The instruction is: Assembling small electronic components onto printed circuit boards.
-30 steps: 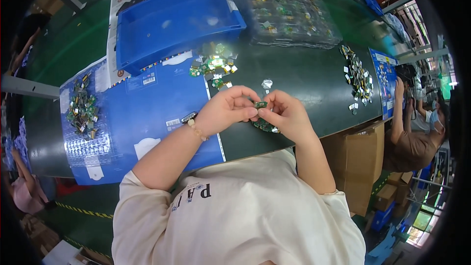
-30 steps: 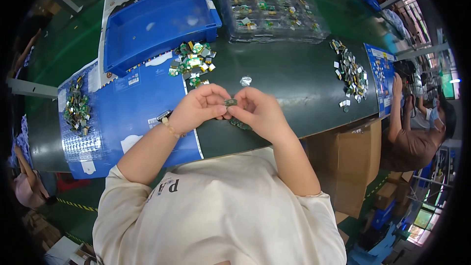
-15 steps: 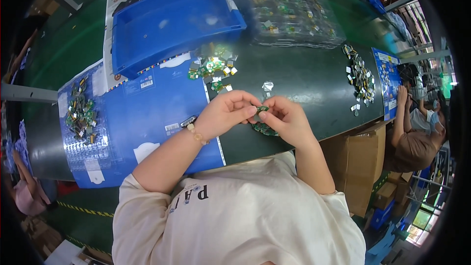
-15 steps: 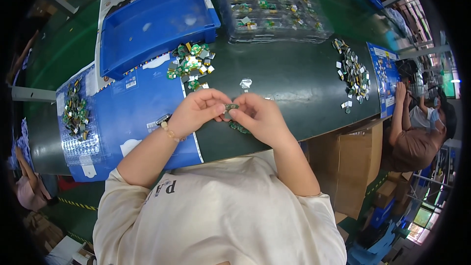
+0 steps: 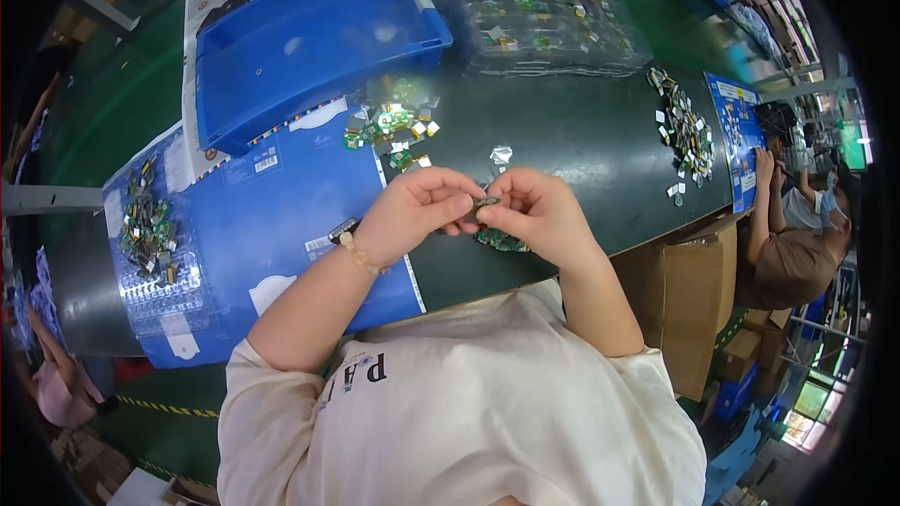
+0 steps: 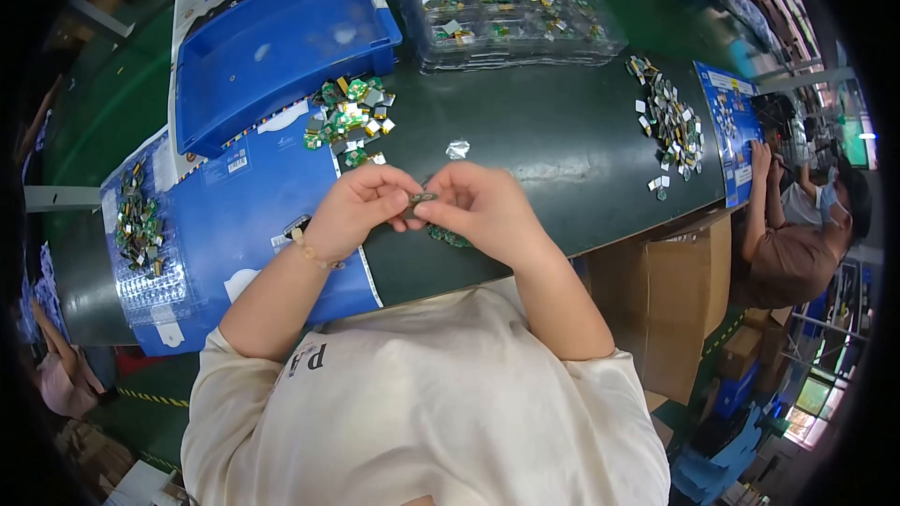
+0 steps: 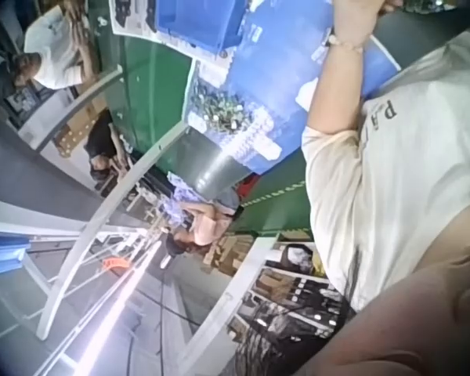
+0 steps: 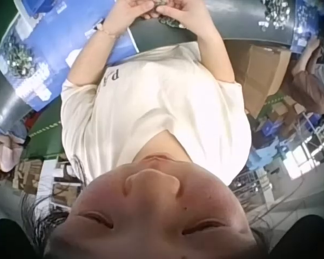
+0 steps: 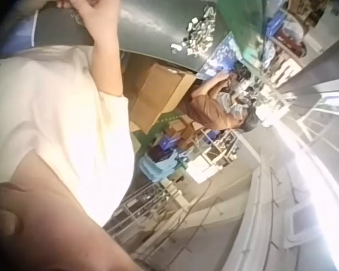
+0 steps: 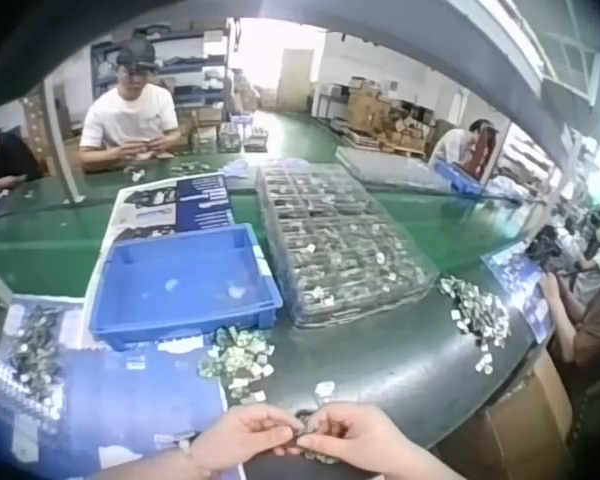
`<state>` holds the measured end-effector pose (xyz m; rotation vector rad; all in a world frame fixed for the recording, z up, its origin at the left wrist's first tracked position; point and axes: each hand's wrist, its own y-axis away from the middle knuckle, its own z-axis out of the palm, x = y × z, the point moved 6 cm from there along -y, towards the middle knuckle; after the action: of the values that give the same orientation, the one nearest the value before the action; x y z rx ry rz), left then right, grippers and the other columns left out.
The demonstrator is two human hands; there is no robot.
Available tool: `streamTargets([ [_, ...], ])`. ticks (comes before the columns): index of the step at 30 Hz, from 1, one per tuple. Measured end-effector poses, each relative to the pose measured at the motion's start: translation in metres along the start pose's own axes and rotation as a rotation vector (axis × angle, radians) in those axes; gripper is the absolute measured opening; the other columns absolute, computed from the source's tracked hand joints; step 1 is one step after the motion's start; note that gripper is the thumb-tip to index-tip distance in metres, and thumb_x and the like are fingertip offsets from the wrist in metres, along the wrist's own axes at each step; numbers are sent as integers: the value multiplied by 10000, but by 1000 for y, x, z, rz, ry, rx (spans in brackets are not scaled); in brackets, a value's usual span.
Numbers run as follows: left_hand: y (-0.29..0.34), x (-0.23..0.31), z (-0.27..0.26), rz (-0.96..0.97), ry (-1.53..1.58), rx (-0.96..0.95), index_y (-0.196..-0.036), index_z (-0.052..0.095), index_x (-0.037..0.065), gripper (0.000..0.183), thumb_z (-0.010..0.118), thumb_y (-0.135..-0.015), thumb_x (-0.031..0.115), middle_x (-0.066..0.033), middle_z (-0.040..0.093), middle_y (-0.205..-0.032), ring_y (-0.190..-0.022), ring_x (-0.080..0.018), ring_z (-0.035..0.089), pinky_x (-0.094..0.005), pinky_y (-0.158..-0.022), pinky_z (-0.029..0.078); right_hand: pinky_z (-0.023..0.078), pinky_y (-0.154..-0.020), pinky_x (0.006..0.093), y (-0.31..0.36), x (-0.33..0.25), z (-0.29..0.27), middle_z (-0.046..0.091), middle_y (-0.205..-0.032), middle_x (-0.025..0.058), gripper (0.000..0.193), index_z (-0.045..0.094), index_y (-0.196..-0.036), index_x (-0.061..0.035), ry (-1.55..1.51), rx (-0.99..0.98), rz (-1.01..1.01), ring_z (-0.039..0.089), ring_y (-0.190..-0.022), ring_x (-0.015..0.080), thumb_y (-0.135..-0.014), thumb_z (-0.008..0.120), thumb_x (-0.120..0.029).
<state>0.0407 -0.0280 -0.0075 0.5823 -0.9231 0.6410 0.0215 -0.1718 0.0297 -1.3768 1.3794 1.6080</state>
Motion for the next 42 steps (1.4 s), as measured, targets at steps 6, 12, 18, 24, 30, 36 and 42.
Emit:
streamTargets([
  [6, -1, -2, 2, -70, 55, -20, -1061, 551, 34, 176, 538, -936, 157, -98, 661, -883, -707, -142, 654, -217, -595, 510, 467, -625, 196, -2, 3, 0, 648, -783, 27, 118, 595, -900, -8, -155, -2, -73, 602, -728, 61, -842, 666, -83],
  [12, 2, -8, 2, -71, 85, -49, -1027, 556, 47, 168, 523, -948, 192, -139, 677, -881, -622, -141, 651, -195, -510, 491, 411, -563, 169, 1, 1, 6, 640, -795, 14, 114, 584, -878, -18, -285, -31, -27, 565, -683, 32, -863, 653, -106],
  [18, 2, -9, 0, -100, 167, -25, -1012, 570, 47, 154, 522, -947, 178, -161, 682, -871, -647, -159, 669, -208, -522, 511, 383, -550, 161, 3, -3, 7, 604, -752, -22, 118, 586, -852, -30, -250, 5, -27, 531, -662, 3, -847, 675, -107],
  [24, 2, -10, -2, -68, 150, 61, -1036, 571, 23, 173, 529, -943, 163, -171, 675, -879, -702, -195, 681, -270, -615, 569, 376, -548, 158, -1, 10, 5, 603, -736, -20, 119, 557, -817, -48, -220, 64, -49, 532, -662, 3, -842, 670, -77],
  [30, 3, -13, -3, -89, 162, 87, -1040, 576, 16, 175, 524, -945, 153, -168, 673, -879, -732, -200, 683, -279, -639, 577, 339, -525, 160, -3, 7, 4, 590, -725, -31, 130, 546, -803, -56, -248, 47, -71, 453, -611, -5, -836, 671, -66],
  [36, 1, -14, -7, -93, 106, 118, -1047, 582, 11, 185, 509, -953, 153, -165, 670, -883, -712, -189, 677, -271, -632, 573, 318, -514, 174, -6, 8, -1, 519, -685, -61, 154, 541, -776, -65, -134, 98, -103, 398, -593, -3, -817, 689, -60],
  [42, 4, -14, -8, -120, 93, 149, -1048, 588, -3, 206, 499, -959, 160, -163, 668, -885, -710, -180, 672, -266, -632, 568, 306, -505, 194, -9, 5, -2, 479, -684, -55, 173, 532, -746, -60, 0, 136, -181, 369, -580, 16, -796, 698, -56],
])
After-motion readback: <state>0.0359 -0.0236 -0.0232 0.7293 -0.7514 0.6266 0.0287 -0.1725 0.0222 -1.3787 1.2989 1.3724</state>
